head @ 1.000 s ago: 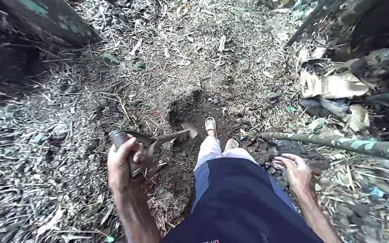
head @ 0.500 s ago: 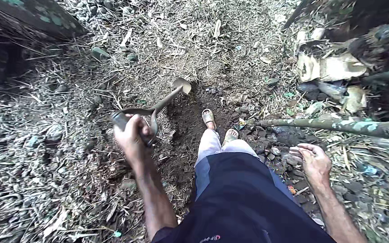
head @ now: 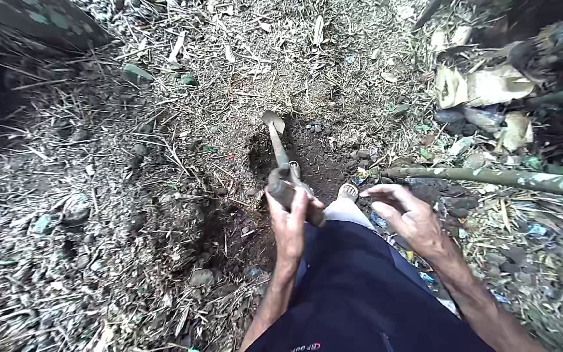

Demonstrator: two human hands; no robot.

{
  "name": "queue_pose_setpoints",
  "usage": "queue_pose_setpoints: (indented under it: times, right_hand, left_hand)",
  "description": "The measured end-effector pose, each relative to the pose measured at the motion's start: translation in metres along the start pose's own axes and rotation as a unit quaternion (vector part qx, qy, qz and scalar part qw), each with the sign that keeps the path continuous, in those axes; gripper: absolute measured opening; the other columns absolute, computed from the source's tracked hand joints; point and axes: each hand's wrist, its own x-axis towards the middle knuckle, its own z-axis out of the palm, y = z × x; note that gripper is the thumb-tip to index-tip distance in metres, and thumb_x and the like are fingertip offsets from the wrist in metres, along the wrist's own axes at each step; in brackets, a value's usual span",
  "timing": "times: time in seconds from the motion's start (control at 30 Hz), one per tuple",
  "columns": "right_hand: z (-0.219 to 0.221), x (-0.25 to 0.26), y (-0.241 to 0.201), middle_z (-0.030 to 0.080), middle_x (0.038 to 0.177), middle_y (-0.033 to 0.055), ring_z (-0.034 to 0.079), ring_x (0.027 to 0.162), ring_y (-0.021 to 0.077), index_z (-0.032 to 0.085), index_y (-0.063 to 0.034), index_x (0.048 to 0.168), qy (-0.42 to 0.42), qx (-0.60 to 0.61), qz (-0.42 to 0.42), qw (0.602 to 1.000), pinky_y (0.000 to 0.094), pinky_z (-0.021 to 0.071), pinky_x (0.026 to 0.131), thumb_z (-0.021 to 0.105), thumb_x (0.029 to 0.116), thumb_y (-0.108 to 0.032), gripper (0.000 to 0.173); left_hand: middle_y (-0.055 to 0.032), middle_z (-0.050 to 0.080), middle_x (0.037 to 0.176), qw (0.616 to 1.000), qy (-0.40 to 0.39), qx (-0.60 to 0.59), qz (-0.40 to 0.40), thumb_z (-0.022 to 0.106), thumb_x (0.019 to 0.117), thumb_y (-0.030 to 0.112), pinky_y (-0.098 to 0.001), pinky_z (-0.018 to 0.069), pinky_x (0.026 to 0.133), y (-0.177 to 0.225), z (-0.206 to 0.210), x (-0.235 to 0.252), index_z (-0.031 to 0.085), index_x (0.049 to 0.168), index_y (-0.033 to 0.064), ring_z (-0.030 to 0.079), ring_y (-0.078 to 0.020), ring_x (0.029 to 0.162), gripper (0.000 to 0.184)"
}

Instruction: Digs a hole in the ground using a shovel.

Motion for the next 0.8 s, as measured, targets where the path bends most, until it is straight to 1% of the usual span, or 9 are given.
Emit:
queue_pose_setpoints:
  times: [0.07, 0.17, 0.27, 0.33, 0.4, 0.47, 0.6, 0.7, 0.8]
  right_hand:
    - [0.029, 0.02, -0.049, 0.069, 0.129, 0.0041, 0.064, 0.121, 0.0119, 0.067, -0.0112, 0.131, -0.062, -0.021, -0.064, 0.996, 0.0356, 0.0541, 0.104, 0.061, 0.0973, -0.055, 0.056]
    - [0.065, 0.03, -0.093, 0.07, 0.124, 0.0119, 0.067, 0.114, 0.0196, 0.06, -0.006, 0.136, -0.043, -0.131, -0.087, 0.987, 0.0375, 0.0558, 0.099, 0.065, 0.0954, -0.053, 0.062]
    - [0.084, 0.032, -0.103, 0.073, 0.104, 0.0141, 0.072, 0.093, 0.0235, 0.065, -0.0031, 0.122, 0.033, -0.222, -0.046, 0.973, 0.039, 0.0596, 0.083, 0.065, 0.093, -0.036, 0.044]
    - [0.094, 0.034, -0.103, 0.073, 0.092, 0.0124, 0.073, 0.078, 0.0248, 0.069, -0.0045, 0.108, 0.056, -0.269, -0.036, 0.961, 0.0421, 0.0592, 0.066, 0.065, 0.087, -0.033, 0.036]
    - [0.106, 0.028, -0.102, 0.071, 0.082, 0.0118, 0.07, 0.066, 0.0286, 0.07, -0.0055, 0.096, 0.053, -0.308, -0.022, 0.95, 0.0472, 0.0543, 0.051, 0.067, 0.0839, -0.036, 0.033]
    - [0.12, 0.02, -0.097, 0.064, 0.069, 0.0098, 0.065, 0.054, 0.0291, 0.067, -0.0065, 0.084, 0.054, -0.337, -0.015, 0.94, 0.0477, 0.0476, 0.042, 0.064, 0.0829, -0.042, 0.036]
    - [0.142, -0.001, -0.086, 0.057, 0.058, 0.0045, 0.061, 0.049, 0.0234, 0.062, -0.0106, 0.071, 0.035, -0.336, 0.0, 0.941, 0.0431, 0.0451, 0.04, 0.061, 0.0833, -0.048, 0.04]
    - [0.152, -0.007, -0.081, 0.056, 0.057, 0.0027, 0.061, 0.049, 0.0204, 0.06, -0.012, 0.069, 0.022, -0.322, -0.013, 0.946, 0.0401, 0.0455, 0.04, 0.064, 0.0811, -0.048, 0.038]
    - [0.155, -0.013, -0.077, 0.057, 0.058, 0.0022, 0.061, 0.05, 0.0196, 0.06, -0.0126, 0.069, 0.012, -0.308, -0.025, 0.951, 0.0385, 0.0459, 0.041, 0.064, 0.081, -0.047, 0.036]
  left_hand:
    - [-0.0149, 0.069, 0.102, 0.996, -0.088, 0.01, -0.019, 0.053, 0.1036, 0.031, -0.0435, 0.0624, 0.089, 0.003, -0.017, 0.001, 0.032, 0.136, -0.0103, 0.072, -0.0219, 0.093, 0.056]
    - [-0.0179, 0.064, 0.121, 0.976, -0.204, 0.076, -0.029, 0.051, 0.1045, 0.039, -0.0324, 0.0551, 0.1, 0.014, -0.041, 0.012, 0.036, 0.139, -0.018, 0.065, -0.0107, 0.111, 0.069]
    - [-0.0187, 0.066, 0.117, 0.944, -0.313, 0.104, -0.006, 0.049, 0.1063, 0.03, -0.0313, 0.0539, 0.099, 0.021, -0.066, 0.039, 0.057, 0.125, -0.0148, 0.065, -0.0129, 0.11, 0.05]
    - [-0.0166, 0.069, 0.109, 0.908, -0.399, 0.125, 0.022, 0.056, 0.1036, 0.02, -0.0315, 0.0532, 0.099, 0.021, -0.084, 0.065, 0.069, 0.108, -0.0089, 0.066, -0.0161, 0.108, 0.032]
    - [-0.0133, 0.073, 0.105, 0.87, -0.46, 0.175, 0.032, 0.061, 0.0996, 0.016, -0.032, 0.0539, 0.097, 0.014, -0.101, 0.089, 0.074, 0.103, -0.0032, 0.068, -0.0166, 0.104, 0.024]
    - [-0.0137, 0.073, 0.107, 0.853, -0.452, 0.259, 0.036, 0.063, 0.0937, 0.014, -0.0375, 0.0566, 0.093, -0.005, -0.114, 0.114, 0.073, 0.11, -0.0015, 0.07, -0.0199, 0.102, 0.024]
    - [-0.0153, 0.058, 0.144, 0.782, -0.446, 0.436, 0.009, 0.069, 0.0901, 0.013, -0.0477, 0.0516, 0.105, -0.06, -0.125, 0.147, 0.057, 0.144, 0.0097, 0.058, -0.0289, 0.13, 0.055]
    - [-0.0152, 0.047, 0.156, 0.716, -0.499, 0.487, 0.037, 0.075, 0.0835, 0.009, -0.0536, 0.0432, 0.112, -0.109, -0.113, 0.151, 0.057, 0.147, 0.0168, 0.043, -0.0344, 0.145, 0.066]
    - [-0.0113, 0.054, 0.152, 0.699, -0.506, 0.502, 0.059, 0.069, 0.0879, 0.014, -0.0526, 0.037, 0.117, -0.152, -0.1, 0.151, 0.066, 0.132, 0.012, 0.04, -0.031, 0.148, 0.045]
